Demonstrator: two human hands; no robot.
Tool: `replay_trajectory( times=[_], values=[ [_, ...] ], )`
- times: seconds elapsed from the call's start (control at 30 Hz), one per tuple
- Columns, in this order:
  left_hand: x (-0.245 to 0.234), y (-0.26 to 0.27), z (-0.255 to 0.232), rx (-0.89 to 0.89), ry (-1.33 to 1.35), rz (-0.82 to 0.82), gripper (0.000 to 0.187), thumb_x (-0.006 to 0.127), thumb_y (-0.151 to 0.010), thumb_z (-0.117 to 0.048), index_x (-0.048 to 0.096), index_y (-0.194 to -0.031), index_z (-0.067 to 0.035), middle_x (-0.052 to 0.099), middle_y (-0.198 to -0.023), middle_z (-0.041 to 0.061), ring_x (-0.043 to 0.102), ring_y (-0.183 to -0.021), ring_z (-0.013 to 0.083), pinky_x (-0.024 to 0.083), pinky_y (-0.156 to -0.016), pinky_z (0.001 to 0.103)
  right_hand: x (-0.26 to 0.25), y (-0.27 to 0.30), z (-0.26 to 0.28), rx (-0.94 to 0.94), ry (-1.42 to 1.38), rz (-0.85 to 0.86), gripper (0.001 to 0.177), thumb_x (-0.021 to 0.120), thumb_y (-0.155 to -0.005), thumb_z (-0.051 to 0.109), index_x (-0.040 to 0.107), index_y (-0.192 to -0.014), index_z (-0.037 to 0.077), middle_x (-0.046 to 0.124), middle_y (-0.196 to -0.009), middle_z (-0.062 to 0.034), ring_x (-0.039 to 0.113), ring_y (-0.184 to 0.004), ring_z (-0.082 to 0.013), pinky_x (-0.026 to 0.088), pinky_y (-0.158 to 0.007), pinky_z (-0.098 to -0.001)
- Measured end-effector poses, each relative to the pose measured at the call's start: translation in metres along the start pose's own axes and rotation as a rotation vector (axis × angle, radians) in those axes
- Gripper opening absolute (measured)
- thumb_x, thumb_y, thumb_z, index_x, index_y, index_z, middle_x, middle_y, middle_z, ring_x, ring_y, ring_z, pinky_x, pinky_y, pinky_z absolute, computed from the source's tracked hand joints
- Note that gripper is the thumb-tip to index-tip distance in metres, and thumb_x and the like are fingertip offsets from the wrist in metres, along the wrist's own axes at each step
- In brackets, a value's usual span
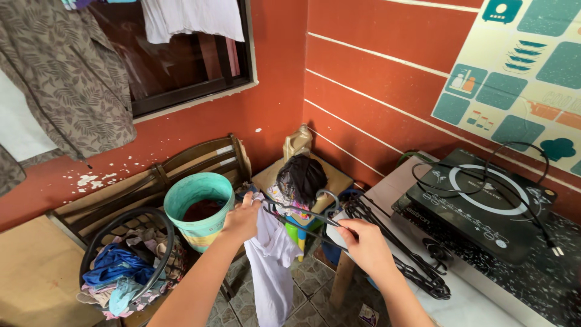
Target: The person sorts wet clothes from a basin, places them into a laundry basket, and then hangs several items on hangers along a clothesline. The person handles shirts, shorts, and a towel, placing them on a drying rack.
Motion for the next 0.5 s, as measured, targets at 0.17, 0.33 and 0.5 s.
replay_trajectory(
  times=[0.17, 0.33, 0.5],
  values=[
    [-0.027, 0.017, -0.001, -0.022, 0.067, 0.012, 0.068, 0.068, -0.073, -0.003, 0.051, -0.138, -0.012, 0.027, -0.163, 0.017, 0.052, -0.133, 0.0379, 0.049, -0.105, 0.047, 0.026, -0.003, 0.014, -0.076, 0.101, 0.059, 0.019, 0.073, -0.084, 0.019, 0.079, -0.1, 0.011, 0.077, -0.094, -0.0125, 0.072, -0.083, -0.034, 0.056, -0.073, -0.0388],
    [-0.056, 0.034, -0.038, 0.17, 0.153, -0.16, 0.061, 0.071, -0.068, -0.008, 0.059, -0.128, -0.009, 0.038, -0.158, 0.015, 0.052, -0.133, 0.0386, 0.044, -0.108, 0.049, 0.112, -0.025, 0.01, -0.262, -0.072, 0.024, 0.019, 0.072, -0.088, 0.016, 0.076, -0.103, 0.007, 0.075, -0.097, -0.0143, 0.071, -0.086, -0.0343, 0.056, -0.075, -0.0384],
    [-0.079, 0.043, -0.012, 0.31, 0.283, -0.275, 0.037, 0.073, -0.077, -0.021, 0.067, -0.113, -0.016, 0.051, -0.145, 0.014, 0.053, -0.129, 0.0361, 0.037, -0.108, 0.055, 0.158, -0.07, -0.018, -0.24, -0.552, 0.091, 0.016, 0.072, -0.09, 0.008, 0.076, -0.104, 0.002, 0.077, -0.091, -0.0095, 0.071, -0.08, -0.023, 0.055, -0.073, -0.0324]
  ],
)
Point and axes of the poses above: each hand's wrist, its own y-axis away from the middle knuckle, its own x-axis out of the palm, z = x × y, the point moved 8 cm from there along -y, towards the middle knuckle
